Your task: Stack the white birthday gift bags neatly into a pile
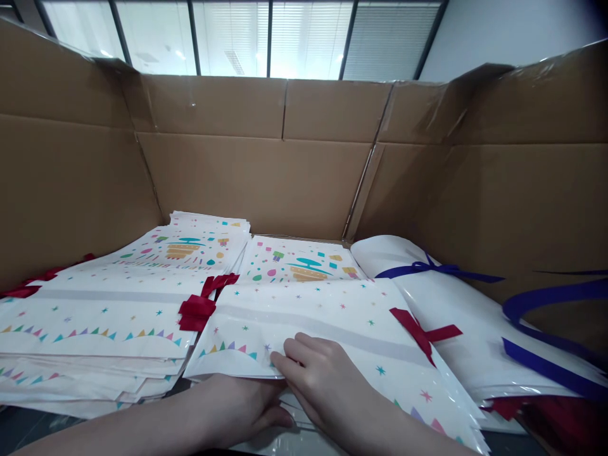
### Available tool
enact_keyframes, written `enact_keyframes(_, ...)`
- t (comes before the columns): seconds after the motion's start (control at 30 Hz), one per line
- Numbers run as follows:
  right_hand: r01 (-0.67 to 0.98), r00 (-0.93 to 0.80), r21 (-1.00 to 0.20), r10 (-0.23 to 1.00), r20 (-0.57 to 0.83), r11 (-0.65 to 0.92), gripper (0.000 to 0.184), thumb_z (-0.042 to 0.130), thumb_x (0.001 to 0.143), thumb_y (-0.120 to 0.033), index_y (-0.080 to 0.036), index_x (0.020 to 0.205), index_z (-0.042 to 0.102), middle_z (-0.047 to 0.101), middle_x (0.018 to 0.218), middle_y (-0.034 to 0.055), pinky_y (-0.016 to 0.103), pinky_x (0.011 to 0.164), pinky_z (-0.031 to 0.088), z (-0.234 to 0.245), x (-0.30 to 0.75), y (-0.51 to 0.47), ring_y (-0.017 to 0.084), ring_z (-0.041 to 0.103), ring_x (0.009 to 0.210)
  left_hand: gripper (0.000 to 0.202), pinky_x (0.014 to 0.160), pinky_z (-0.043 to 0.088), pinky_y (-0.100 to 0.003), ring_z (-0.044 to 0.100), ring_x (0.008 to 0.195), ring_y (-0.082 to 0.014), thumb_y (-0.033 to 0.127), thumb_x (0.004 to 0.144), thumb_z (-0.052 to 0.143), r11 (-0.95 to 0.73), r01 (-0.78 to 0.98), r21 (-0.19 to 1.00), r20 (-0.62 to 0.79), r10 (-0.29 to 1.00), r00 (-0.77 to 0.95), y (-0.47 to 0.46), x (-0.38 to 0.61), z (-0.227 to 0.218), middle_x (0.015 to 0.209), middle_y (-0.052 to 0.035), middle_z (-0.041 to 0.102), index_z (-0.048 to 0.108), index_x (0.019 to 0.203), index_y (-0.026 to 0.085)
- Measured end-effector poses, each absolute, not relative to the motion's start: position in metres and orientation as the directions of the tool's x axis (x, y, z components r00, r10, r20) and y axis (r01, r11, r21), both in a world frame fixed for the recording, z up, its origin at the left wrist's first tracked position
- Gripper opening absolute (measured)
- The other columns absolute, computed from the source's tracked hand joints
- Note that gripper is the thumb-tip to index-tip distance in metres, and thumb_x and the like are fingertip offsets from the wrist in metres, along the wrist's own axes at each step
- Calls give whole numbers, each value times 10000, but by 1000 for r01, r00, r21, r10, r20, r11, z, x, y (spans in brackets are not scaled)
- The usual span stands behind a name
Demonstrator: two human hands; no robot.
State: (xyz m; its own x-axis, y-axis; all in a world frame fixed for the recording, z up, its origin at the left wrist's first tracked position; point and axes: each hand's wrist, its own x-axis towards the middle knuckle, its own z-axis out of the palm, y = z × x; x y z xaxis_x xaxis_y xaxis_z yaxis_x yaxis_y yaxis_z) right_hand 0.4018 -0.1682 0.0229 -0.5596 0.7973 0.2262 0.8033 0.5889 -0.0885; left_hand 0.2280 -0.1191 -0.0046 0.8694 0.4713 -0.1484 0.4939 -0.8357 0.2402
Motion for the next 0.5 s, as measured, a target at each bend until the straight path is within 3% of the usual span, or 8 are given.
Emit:
enact_keyframes(0.13, 817, -545, -83, 812, 209, 570, 94, 561, 821, -97, -179, 852, 596, 634, 831, 18, 296, 575, 337, 20, 403, -169, 166, 531, 716, 347, 862, 499, -333, 639, 931, -252, 431, 881, 617, -865, 453, 215, -78, 447, 891, -120, 229, -4, 1058, -71, 671, 611, 1161, 226)
enact_keyframes(0.33, 848, -498, -92, 843, 202, 522, 143, 540, 825, -86, -184, 896, 617, 633, 864, 29, 307, 588, 348, 20, 404, -167, 188, 539, 741, 312, 707, 522, -303, 676, 861, -250, 406, 946, 500, -823, 489, 289, -167, 459, 872, -116, 225, 5, 1052, -84, 687, 597, 1170, 212)
enact_keyframes(0.5, 841, -517, -19, 814, 264, 541, 210, 533, 818, -55, -164, 980, 611, 630, 882, 48, 323, 608, 383, 18, 402, -165, 207, 534, 752, 370, 859, 495, -329, 657, 954, -226, 416, 989, 349, -798, 467, 381, -67, 480, 875, -101, 225, 17, 1061, -42, 699, 649, 1117, 241)
